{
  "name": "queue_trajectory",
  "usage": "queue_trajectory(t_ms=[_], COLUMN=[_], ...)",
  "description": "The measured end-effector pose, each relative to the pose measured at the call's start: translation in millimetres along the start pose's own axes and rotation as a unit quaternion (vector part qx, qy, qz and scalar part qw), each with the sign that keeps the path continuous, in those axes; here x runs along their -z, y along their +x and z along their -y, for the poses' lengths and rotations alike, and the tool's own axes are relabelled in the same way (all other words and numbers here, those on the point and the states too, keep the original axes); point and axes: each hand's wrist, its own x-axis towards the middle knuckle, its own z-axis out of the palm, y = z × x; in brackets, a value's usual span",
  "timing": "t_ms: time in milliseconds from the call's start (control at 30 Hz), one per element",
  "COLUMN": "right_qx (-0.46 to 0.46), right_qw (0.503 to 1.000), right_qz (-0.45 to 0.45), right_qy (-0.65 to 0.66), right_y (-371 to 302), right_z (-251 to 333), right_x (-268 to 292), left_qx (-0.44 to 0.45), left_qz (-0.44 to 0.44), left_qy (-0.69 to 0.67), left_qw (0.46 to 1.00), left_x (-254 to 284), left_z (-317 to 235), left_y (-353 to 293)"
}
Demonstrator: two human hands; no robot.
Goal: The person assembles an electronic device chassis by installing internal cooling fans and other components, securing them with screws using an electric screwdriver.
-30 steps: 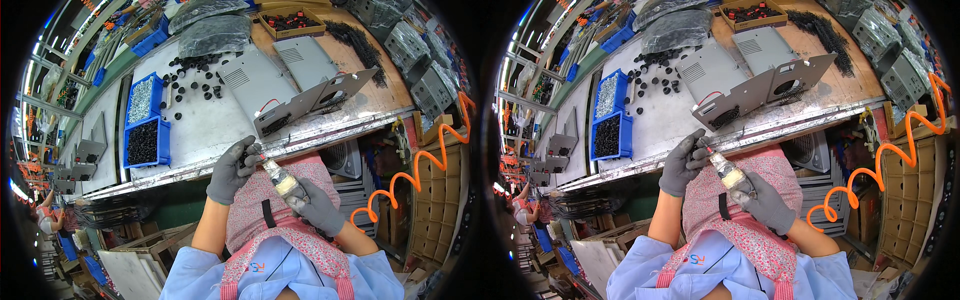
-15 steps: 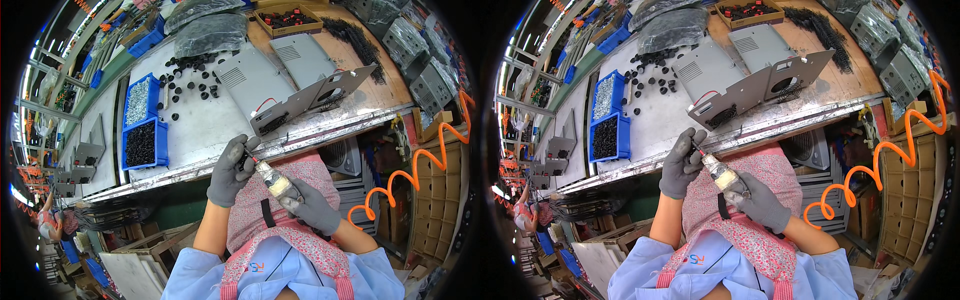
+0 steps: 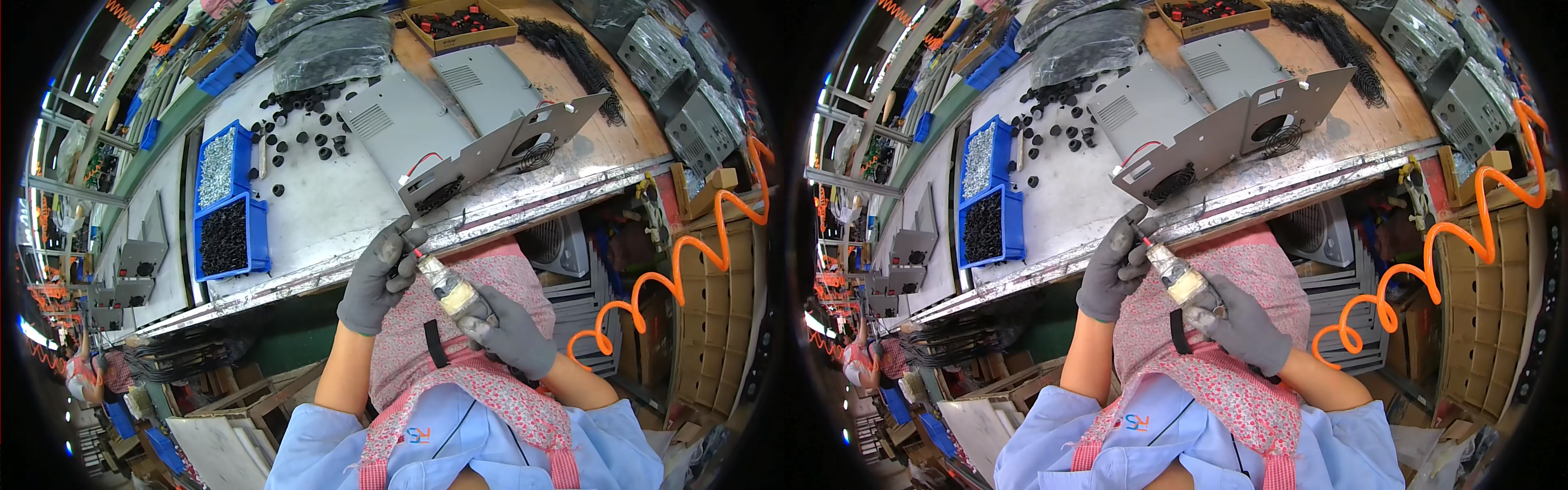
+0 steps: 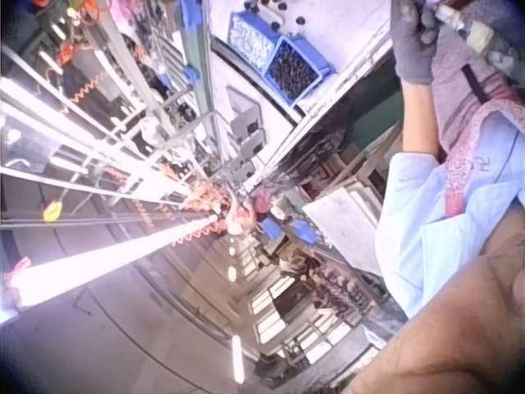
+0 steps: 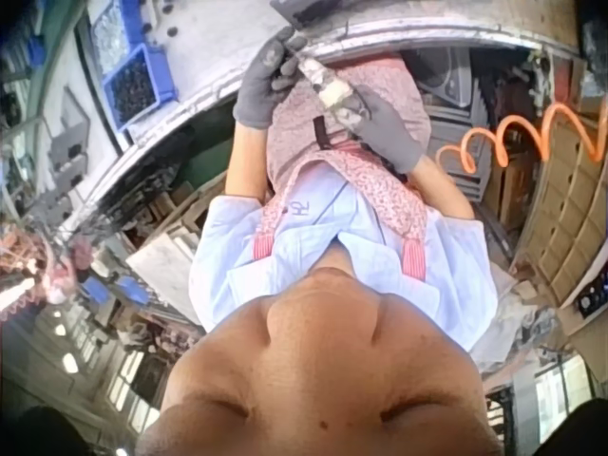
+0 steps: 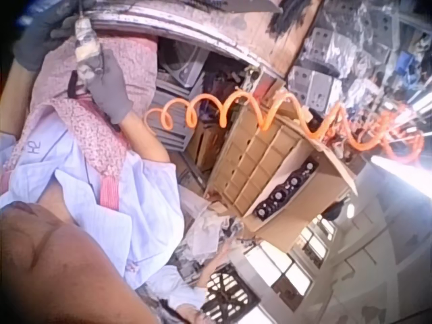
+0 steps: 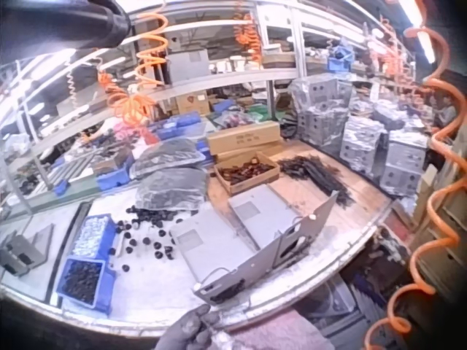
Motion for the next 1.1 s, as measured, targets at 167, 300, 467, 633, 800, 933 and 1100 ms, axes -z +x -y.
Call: queue_trajectory(t_ms=[167, 300, 467, 633, 800, 933, 1100], right_qx=[0.038, 0.0, -0.029, 0.012, -0.014, 0.05, 0.046], right_qw=[0.998, 0.998, 0.997, 0.996, 0.996, 0.994, 0.996], right_qz=[-0.032, -0.064, -0.076, -0.086, -0.078, -0.088, -0.076], right_qy=[-0.035, 0.0, 0.002, -0.023, -0.042, -0.032, -0.017], right_y=[0, 8, 12, 21, 23, 27, 29], right_z=[-13, -24, -26, -36, -37, -47, -45], right_x=[9, 14, 13, 10, 8, 6, 8], left_qx=[0.004, -0.029, -0.13, -0.069, -0.073, -0.071, -0.011], left_qz=[-0.039, -0.033, -0.159, -0.101, -0.072, -0.07, -0.022], left_qy=[0.033, 0.167, 0.413, 0.394, 0.401, 0.402, 0.258], left_qw=[0.999, 0.985, 0.887, 0.911, 0.91, 0.91, 0.966], left_x=[21, 13, -17, -7, -1, 0, 15], left_z=[-2, -16, -15, -15, -17, -16, -31], left_y=[7, 14, 30, 39, 43, 43, 43])
